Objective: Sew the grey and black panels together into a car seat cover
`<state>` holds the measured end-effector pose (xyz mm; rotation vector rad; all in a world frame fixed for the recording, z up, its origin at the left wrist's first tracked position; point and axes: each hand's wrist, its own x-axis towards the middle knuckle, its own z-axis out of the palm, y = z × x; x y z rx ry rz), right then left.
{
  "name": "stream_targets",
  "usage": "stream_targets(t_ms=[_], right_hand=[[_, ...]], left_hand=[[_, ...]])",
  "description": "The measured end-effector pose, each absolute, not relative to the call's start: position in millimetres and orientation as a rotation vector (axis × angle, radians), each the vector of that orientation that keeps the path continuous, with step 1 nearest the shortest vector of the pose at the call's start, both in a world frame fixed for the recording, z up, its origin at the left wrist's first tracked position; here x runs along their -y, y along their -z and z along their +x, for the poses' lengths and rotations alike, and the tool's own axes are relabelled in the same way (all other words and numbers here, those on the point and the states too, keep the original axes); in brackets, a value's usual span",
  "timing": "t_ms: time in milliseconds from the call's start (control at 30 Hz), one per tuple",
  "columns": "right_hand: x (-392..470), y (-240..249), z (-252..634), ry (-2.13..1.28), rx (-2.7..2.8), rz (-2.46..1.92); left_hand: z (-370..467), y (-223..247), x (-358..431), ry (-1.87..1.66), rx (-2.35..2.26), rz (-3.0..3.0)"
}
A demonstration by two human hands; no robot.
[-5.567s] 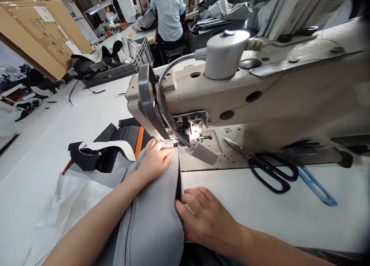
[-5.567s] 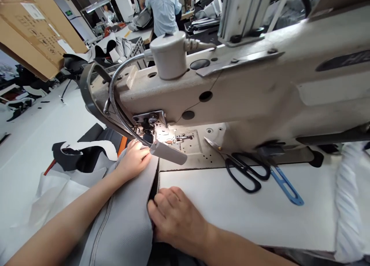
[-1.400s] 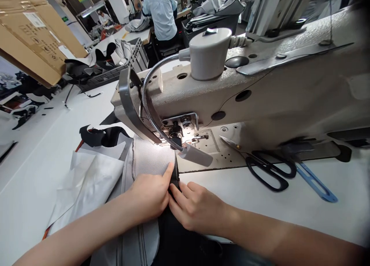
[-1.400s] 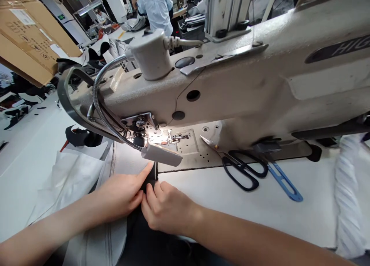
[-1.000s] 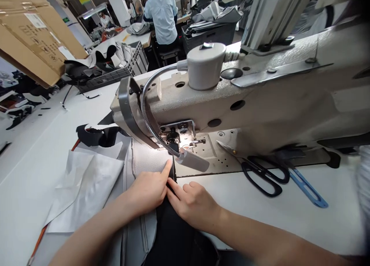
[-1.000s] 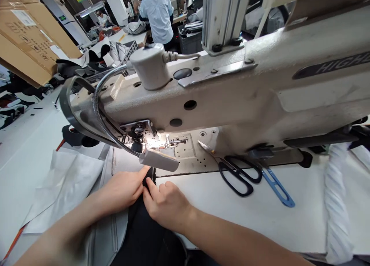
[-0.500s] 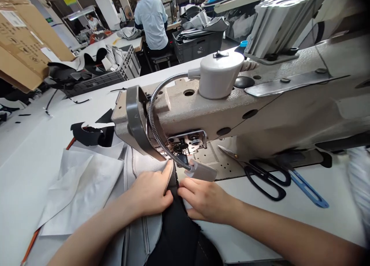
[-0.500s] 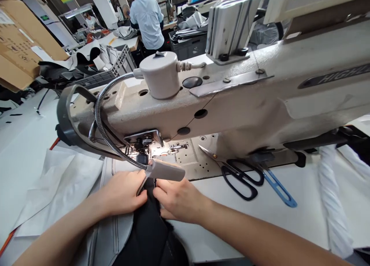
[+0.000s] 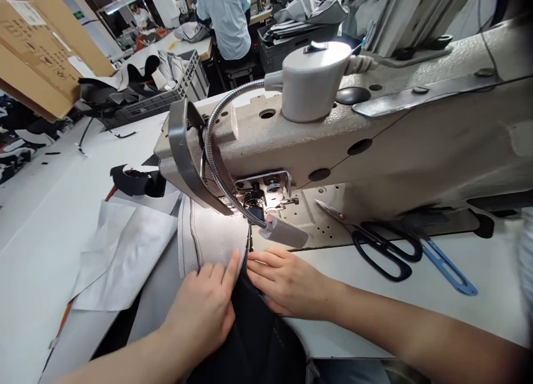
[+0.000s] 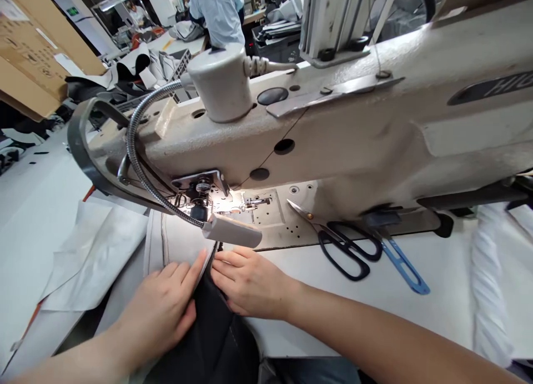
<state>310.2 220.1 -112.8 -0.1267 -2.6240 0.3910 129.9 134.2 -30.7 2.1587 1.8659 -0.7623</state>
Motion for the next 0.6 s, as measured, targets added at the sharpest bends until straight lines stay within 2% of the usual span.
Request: stream_targets(t_ms=[133, 233, 333, 467, 600], right_hand=[[-208.8, 115.9, 291.1, -0.378, 2.756, -0.061], [-206.3, 118.8, 280.1, -0.33, 2.76, -0.005], [-209.4, 118.8, 289.5, -0.206, 2.674, -0.048], [-214.5, 112.5, 315.2, 0.012, 2.464, -0.17], [-212.8, 106.3, 314.6, 0.139, 2.378, -0.063]], left_hand=[[118.6, 24.4, -150.5, 0.635, -1.804, 1.938], [121.6, 18.3, -157.5, 0.665, -1.813, 1.939], [130.1, 24.1, -153.2, 0.713, -1.862, 1.959], [132.6, 41.1, -142.5, 0.545, -1.951, 1.967], [130.0, 44.7, -139.7, 0.437, -1.986, 1.989]])
